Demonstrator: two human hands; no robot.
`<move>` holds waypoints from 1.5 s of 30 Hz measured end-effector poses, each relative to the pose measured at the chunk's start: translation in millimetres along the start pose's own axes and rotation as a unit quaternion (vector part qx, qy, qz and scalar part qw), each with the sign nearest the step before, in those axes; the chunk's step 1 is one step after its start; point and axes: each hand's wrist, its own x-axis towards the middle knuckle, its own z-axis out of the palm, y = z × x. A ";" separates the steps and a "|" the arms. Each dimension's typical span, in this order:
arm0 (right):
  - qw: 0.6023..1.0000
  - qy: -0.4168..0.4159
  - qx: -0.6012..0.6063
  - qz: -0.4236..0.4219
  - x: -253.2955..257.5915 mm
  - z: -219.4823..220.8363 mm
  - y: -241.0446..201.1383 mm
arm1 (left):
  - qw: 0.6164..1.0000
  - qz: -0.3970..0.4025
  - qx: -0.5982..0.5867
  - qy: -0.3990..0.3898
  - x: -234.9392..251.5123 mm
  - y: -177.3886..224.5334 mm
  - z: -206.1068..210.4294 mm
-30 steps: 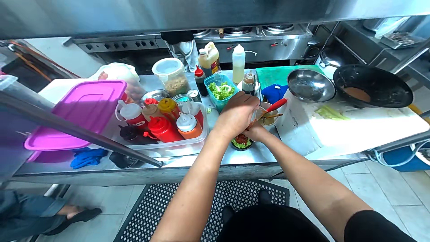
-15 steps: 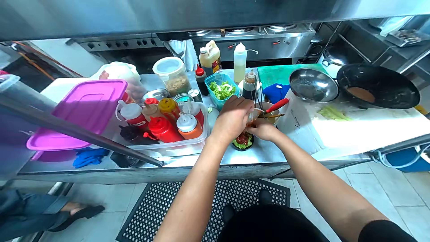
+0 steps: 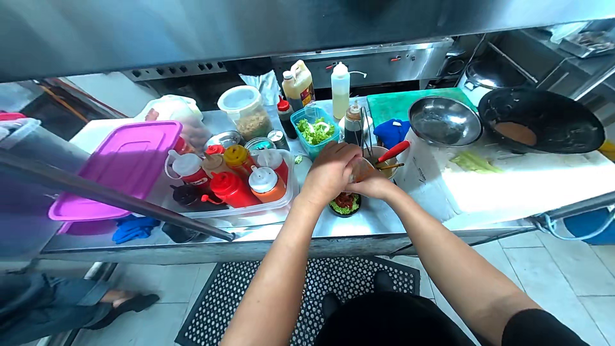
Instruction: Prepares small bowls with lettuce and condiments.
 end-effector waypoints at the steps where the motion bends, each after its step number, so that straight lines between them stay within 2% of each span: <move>1: 1.000 -0.003 0.010 0.003 -1.1 -4.2 -2.7 | 1.000 0.002 0.006 -0.006 -0.5 -1.7 0.4; 7: 0.996 -0.023 0.035 -0.078 -4.0 -12.4 -10.8 | 0.999 0.017 0.022 -0.046 4.6 0.3 0.9; 11: 0.996 -0.015 0.014 -0.090 1.8 -8.1 -6.4 | 0.998 0.016 0.031 -0.059 5.6 5.2 2.8; 15: 0.995 -0.013 0.001 -0.102 7.7 -6.1 -0.9 | 0.998 0.012 0.039 -0.040 4.9 4.5 6.4; 21: 0.998 -0.032 -0.038 -0.042 9.2 1.0 -3.2 | 0.998 -0.018 0.055 -0.033 -2.3 1.8 10.3; 23: 0.998 -0.042 -0.054 -0.003 7.8 3.0 -5.4 | 0.995 -0.049 0.066 -0.062 -3.9 3.6 10.8; 27: 0.995 -0.054 -0.079 0.007 12.9 6.8 1.3 | 0.984 -0.100 0.058 -0.138 -2.6 7.8 4.5; 35: 0.996 -0.051 -0.068 -0.012 18.3 1.7 -2.2 | 0.986 -0.081 0.043 -0.139 6.3 16.2 -14.0; 41: 0.991 -0.052 -0.087 0.092 -0.7 -0.7 -24.6 | 0.985 -0.068 0.040 -0.151 5.4 17.8 -14.2; 45: 0.990 -0.044 -0.096 0.091 7.9 5.2 -9.8 | 0.983 -0.069 0.044 -0.162 6.9 20.9 -15.4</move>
